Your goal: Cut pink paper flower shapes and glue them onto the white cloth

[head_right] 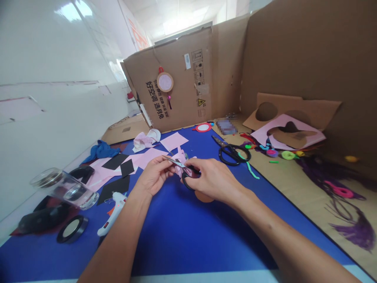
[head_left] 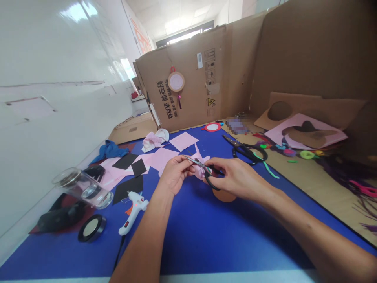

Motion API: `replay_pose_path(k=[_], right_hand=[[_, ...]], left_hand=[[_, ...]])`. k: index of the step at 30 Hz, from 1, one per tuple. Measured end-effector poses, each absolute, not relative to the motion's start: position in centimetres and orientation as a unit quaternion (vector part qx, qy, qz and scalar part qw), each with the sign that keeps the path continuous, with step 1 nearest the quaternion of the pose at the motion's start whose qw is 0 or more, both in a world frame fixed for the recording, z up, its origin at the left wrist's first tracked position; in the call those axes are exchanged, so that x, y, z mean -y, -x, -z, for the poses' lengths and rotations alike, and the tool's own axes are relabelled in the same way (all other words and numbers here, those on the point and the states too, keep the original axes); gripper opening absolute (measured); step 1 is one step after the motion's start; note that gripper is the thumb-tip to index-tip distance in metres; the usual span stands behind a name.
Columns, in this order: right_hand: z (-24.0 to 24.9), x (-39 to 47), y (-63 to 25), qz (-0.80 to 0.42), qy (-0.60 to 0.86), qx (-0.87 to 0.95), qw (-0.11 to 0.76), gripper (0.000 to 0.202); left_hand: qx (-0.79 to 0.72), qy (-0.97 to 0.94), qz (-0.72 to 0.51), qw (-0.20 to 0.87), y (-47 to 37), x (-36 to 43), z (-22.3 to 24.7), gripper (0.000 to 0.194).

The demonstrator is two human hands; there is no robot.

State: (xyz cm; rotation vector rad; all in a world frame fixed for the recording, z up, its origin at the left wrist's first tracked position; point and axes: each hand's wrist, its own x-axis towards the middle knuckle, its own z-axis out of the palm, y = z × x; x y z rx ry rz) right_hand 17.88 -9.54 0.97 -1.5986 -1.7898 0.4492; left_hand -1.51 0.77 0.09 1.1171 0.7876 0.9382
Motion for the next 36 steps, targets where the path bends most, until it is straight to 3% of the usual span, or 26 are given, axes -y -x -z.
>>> replay_pose_path(k=[36], right_hand=[[-0.5, 9.3, -17.5, -0.188, 0.600, 0.680, 0.377, 0.022]], left_hand=[[-0.344, -0.428, -0.459, 0.699, -0.4, 0.1, 0.6, 0.027]])
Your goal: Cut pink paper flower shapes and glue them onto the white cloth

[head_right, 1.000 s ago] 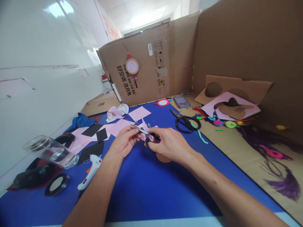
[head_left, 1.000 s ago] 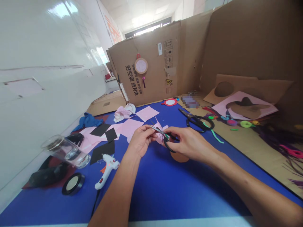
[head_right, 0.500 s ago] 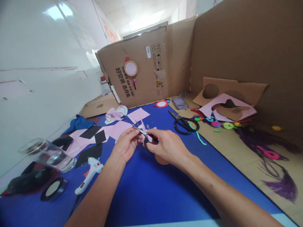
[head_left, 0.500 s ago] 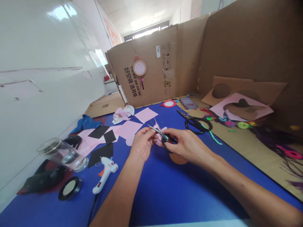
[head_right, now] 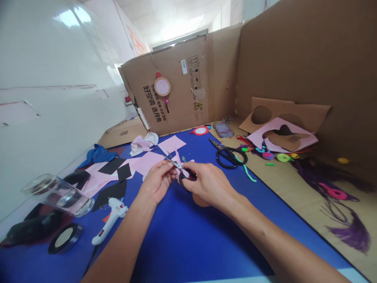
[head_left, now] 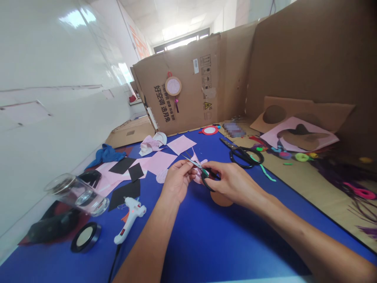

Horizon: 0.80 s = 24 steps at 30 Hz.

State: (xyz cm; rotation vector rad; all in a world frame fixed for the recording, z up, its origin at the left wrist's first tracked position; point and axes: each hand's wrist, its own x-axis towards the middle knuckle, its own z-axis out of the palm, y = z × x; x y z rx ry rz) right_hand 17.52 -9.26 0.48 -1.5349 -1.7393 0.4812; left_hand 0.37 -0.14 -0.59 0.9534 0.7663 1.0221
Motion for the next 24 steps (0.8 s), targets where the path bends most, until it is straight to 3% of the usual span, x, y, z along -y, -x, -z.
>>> replay_pose_path(k=[24], right_hand=[[-1.2, 9.6, -17.9, -0.155, 0.625, 0.696, 0.319, 0.029]], left_hand=[[-0.353, -0.512, -0.389, 0.680, 1.4, -1.1, 0.2, 0.015]])
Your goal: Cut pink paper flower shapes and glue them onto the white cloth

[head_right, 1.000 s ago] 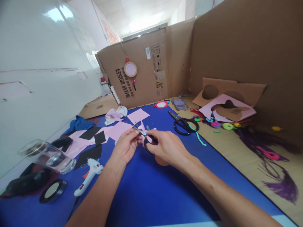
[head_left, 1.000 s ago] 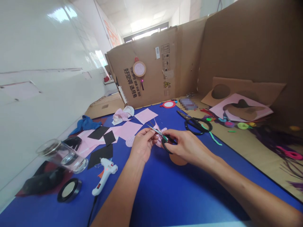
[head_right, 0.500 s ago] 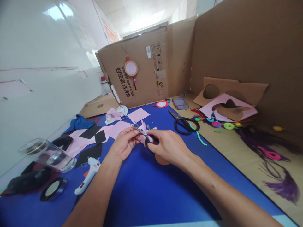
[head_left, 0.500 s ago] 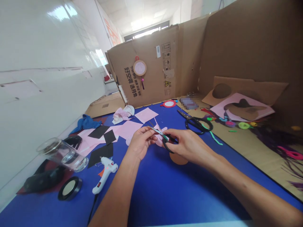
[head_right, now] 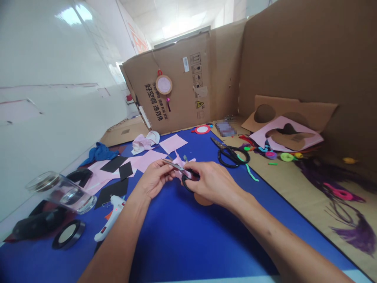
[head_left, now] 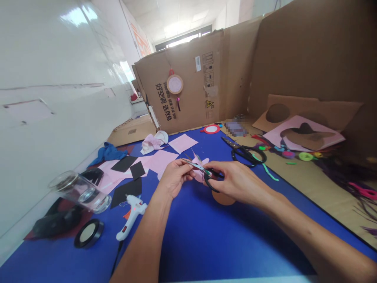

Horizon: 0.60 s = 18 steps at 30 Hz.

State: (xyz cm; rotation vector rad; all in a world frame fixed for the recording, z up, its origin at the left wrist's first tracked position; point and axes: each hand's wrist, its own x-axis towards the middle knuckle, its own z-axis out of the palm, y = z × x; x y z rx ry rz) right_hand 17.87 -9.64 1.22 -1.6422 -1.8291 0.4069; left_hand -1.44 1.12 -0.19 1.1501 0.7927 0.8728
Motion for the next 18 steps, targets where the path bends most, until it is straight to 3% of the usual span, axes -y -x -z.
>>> replay_pose_path(k=[18], right_hand=[[-1.32, 9.53, -17.84, -0.139, 0.620, 0.700, 0.325, 0.024]], left_hand=[[-0.359, -0.477, -0.428, 0.678, 0.53, -0.31, 0.02, 0.019]])
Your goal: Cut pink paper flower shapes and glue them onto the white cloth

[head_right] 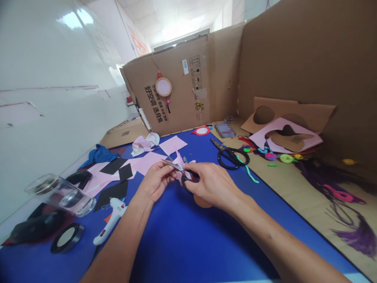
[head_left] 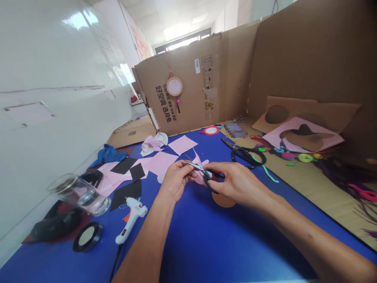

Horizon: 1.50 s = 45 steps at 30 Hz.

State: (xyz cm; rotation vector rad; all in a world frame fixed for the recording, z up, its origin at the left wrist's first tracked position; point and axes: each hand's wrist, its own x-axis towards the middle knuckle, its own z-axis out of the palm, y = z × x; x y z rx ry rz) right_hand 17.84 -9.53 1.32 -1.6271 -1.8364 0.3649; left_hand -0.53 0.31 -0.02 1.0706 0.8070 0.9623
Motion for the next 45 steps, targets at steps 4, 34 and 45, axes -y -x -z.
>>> replay_pose_path(k=[4, 34, 45], right_hand=[[-1.2, 9.5, -17.9, -0.141, 0.615, 0.701, 0.331, 0.023], [-1.3, 9.8, -18.1, -0.138, 0.611, 0.710, 0.323, 0.022], [-1.2, 9.6, -18.8, -0.180, 0.582, 0.714, 0.344, 0.030]], left_hand=[[-0.360, -0.474, -0.431, 0.679, 0.4, -0.4, 0.1, 0.019], [-0.353, -0.480, -0.400, 0.696, 1.0, -0.6, 0.2, 0.021], [-0.320, -0.385, -0.308, 0.809, 3.0, -2.2, 0.0, 0.012]])
